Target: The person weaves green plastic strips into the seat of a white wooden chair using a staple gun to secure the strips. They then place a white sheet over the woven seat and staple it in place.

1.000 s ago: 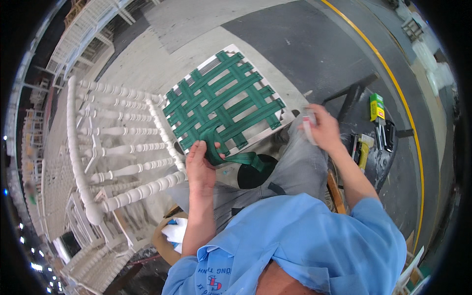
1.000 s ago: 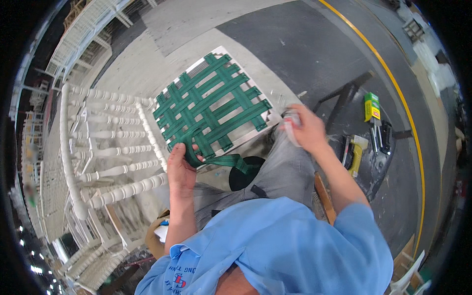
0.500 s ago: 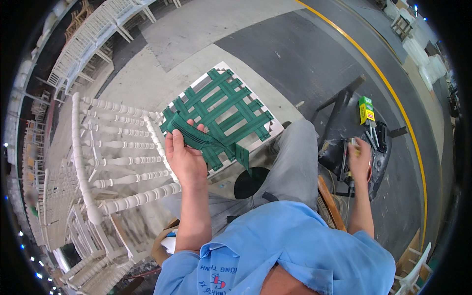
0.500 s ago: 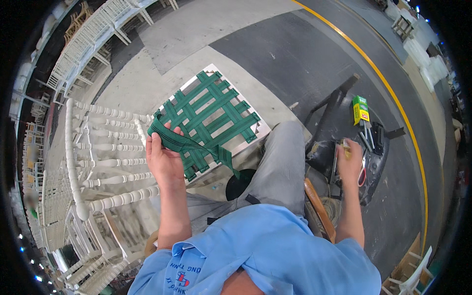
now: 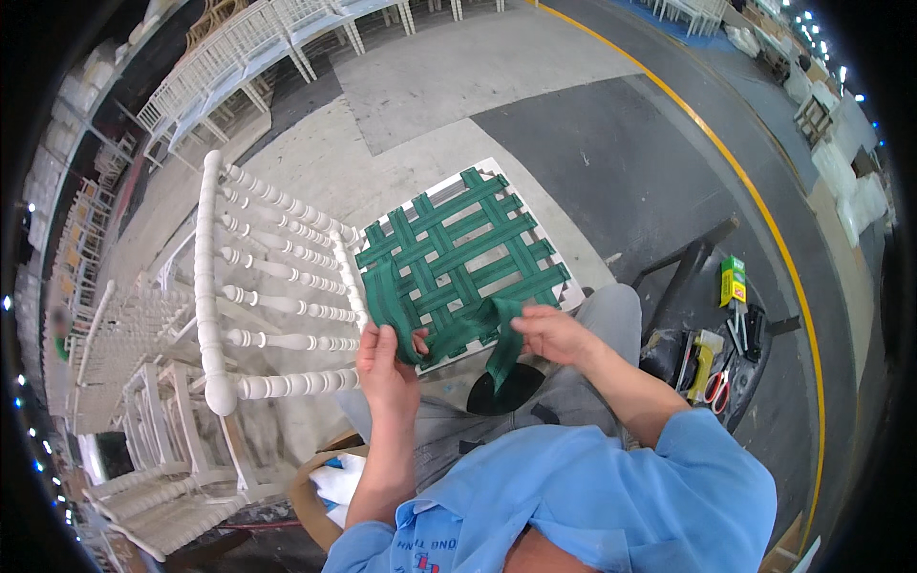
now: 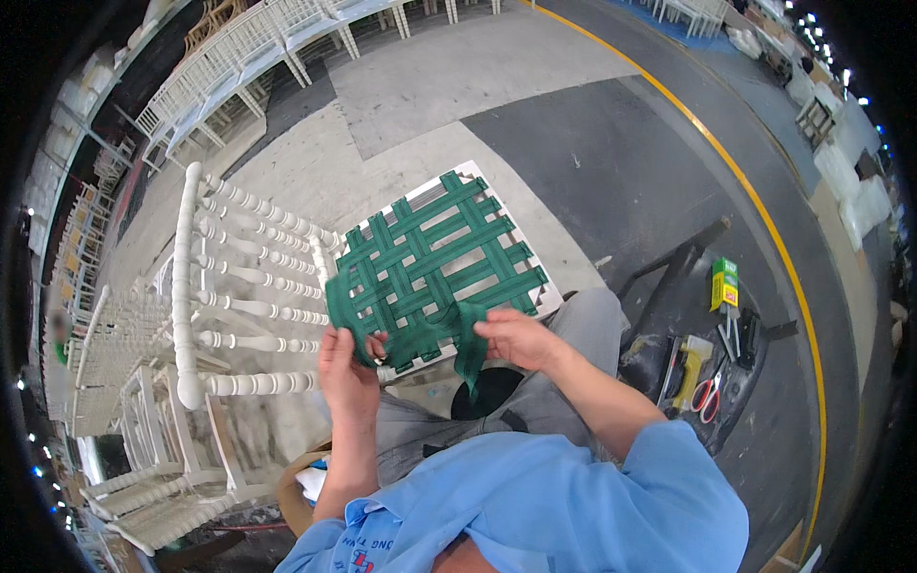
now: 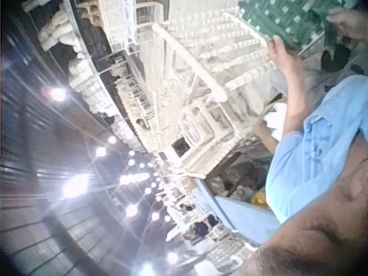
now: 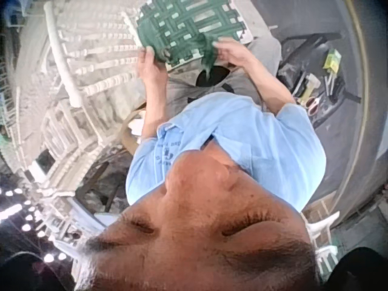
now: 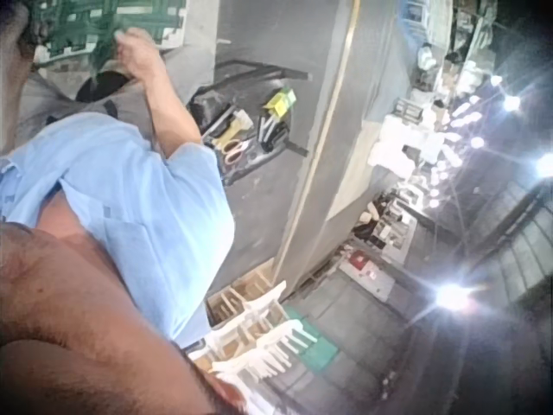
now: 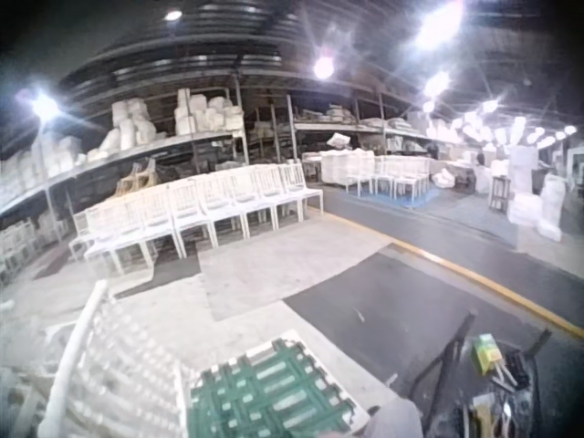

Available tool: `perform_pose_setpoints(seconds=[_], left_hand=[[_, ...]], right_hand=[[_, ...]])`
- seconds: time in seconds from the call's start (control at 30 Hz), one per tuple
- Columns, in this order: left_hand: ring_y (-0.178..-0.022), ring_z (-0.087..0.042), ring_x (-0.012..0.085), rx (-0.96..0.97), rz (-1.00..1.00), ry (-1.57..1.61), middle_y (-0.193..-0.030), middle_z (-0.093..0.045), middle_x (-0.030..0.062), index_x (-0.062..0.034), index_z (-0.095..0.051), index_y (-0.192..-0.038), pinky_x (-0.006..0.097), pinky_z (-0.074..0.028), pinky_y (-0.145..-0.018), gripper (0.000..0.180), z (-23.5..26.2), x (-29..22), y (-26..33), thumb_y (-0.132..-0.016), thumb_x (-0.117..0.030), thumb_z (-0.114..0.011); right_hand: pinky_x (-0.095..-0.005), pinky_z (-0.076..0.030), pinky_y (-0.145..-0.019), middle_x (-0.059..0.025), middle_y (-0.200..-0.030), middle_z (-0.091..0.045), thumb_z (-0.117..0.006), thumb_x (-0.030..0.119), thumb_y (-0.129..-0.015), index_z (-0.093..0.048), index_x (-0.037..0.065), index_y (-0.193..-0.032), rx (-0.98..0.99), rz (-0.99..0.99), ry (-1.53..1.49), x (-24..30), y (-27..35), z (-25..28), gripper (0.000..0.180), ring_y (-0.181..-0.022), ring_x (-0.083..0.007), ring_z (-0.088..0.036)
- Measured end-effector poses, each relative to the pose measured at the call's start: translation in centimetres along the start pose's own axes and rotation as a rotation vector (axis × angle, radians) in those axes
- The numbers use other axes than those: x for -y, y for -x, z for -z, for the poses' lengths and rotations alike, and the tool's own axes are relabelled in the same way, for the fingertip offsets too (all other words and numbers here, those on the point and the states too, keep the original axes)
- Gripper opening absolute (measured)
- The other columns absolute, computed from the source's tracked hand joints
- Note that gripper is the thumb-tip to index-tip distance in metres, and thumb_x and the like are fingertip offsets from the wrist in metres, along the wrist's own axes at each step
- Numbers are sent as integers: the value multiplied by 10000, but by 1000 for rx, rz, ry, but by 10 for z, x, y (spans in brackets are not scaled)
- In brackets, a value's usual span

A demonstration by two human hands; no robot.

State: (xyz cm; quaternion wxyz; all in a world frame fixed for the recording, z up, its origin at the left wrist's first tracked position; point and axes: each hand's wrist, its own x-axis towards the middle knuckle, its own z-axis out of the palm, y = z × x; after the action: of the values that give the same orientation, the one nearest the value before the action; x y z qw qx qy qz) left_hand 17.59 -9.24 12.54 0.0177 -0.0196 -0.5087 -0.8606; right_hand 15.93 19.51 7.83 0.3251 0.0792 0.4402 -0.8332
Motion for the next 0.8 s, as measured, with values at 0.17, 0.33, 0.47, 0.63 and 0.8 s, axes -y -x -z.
perform_pose_setpoints(seconds=[0.17, 0.33, 0.47, 0.63, 0.8], left_hand=[[-1054, -661, 307, -132, 356, -819, -1204, -679, 169, 14, -494, -1486, 423, -525, -969, 524, 36, 73, 41, -1070, -295, -580], [-1163, -650, 343, 60, 895, 366, -1294, -669, 201, 34, -552, -1383, 458, -523, -994, 511, -37, 69, 10, -1094, -383, -493], [-1155, -668, 379, 20, 751, 330, -1317, -657, 228, 40, -557, -1296, 486, -571, -943, 421, -20, 77, -72, -1109, -326, -470], [-1040, -699, 340, -294, 629, 236, -1269, -681, 202, 36, -531, -1323, 409, -604, -773, 371, -5, 66, -153, -1125, -257, -415], [-831, -695, 279, -285, 707, 72, -1172, -725, 185, -29, -537, -1284, 381, -574, -637, 365, -7, 77, -120, -1132, -323, -384]], right_hand=[[-336, -548, -845, -52, -1071, -733, -659, 180, -1007, -673, 5, -1224, 206, 121, 6, 48, 30, -9, 279, -910, -166, -683], [-297, -515, -789, -24, -916, -732, -688, 209, -992, -745, -7, -1071, 284, -11, 791, 14, 39, -35, 238, -848, -91, -622], [-381, -503, -682, -119, -837, -729, -724, 287, -936, -746, 7, -985, 398, 39, 1094, -40, 36, -32, 286, -736, -198, -657], [-416, -506, -714, -156, -839, -692, -700, 347, -943, -722, 8, -907, 488, 49, 1273, -63, 42, -16, 341, -790, -253, -678], [-341, -540, -874, -56, -1018, -745, -684, 317, -983, -720, 77, -1173, -60, 56, 989, 11, -9, 49, 309, -943, -170, -675]])
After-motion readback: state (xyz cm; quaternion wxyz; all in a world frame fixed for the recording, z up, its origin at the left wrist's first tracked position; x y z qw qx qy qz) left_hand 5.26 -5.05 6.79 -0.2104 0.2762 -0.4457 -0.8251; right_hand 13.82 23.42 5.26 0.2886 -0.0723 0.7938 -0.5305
